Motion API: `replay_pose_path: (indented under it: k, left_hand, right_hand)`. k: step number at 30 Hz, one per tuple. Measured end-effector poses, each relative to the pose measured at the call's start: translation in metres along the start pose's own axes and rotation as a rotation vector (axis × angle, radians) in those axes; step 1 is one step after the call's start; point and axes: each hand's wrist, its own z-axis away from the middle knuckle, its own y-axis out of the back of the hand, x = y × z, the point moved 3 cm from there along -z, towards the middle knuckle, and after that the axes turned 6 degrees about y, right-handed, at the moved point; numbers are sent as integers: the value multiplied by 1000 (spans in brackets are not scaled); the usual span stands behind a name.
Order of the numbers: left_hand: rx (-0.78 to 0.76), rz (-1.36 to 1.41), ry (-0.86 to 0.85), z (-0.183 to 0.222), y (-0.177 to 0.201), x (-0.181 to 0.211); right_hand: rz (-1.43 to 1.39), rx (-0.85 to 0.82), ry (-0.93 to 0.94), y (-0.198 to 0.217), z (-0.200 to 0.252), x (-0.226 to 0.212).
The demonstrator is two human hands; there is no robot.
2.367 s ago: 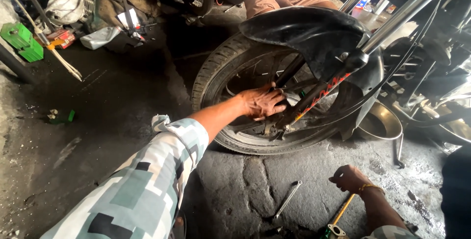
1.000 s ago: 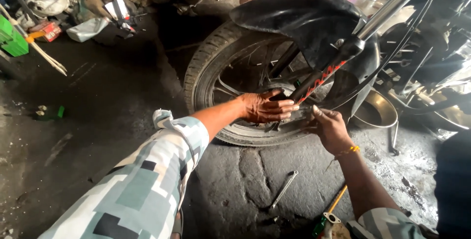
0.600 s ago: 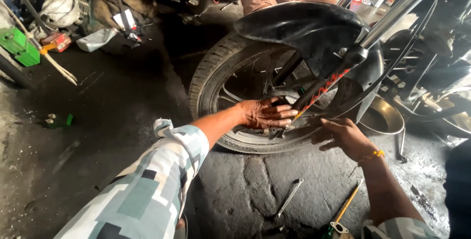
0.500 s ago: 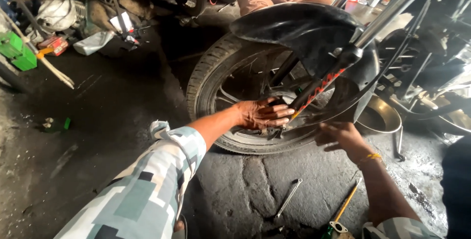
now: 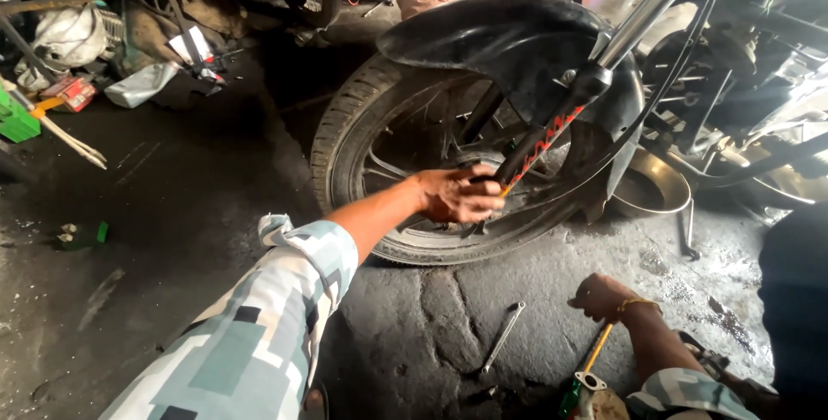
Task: The person works on a motorcycle wheel by hand before moving to the front fork to grip and pull on the fork tube. They then shift to the engine area to handle a cylinder head and a piston.
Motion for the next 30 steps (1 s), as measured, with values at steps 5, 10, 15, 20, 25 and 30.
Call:
replay_pose_path:
  k: [5, 10, 15, 20, 25, 30]
  left_hand:
    - [-51, -28, -161, -21, 8, 7]
    - [92, -33, -107, -36, 41, 1]
    - [24, -519, 67, -6, -36, -19]
    - [19, -11, 165, -10, 20, -19]
    - [-94, 177, 186, -4, 16, -14]
    - [-142, 308, 126, -3, 14, -16]
  right_hand:
    - [-79, 111, 69, 16, 14, -24]
    - [-91, 162, 29, 25, 30, -30]
    - [-100, 118, 47, 9, 13, -2]
    - [-51, 77, 1, 12, 22, -3]
    - [-48, 108, 29, 13, 8, 4]
    - [-33, 104, 57, 16, 17, -2]
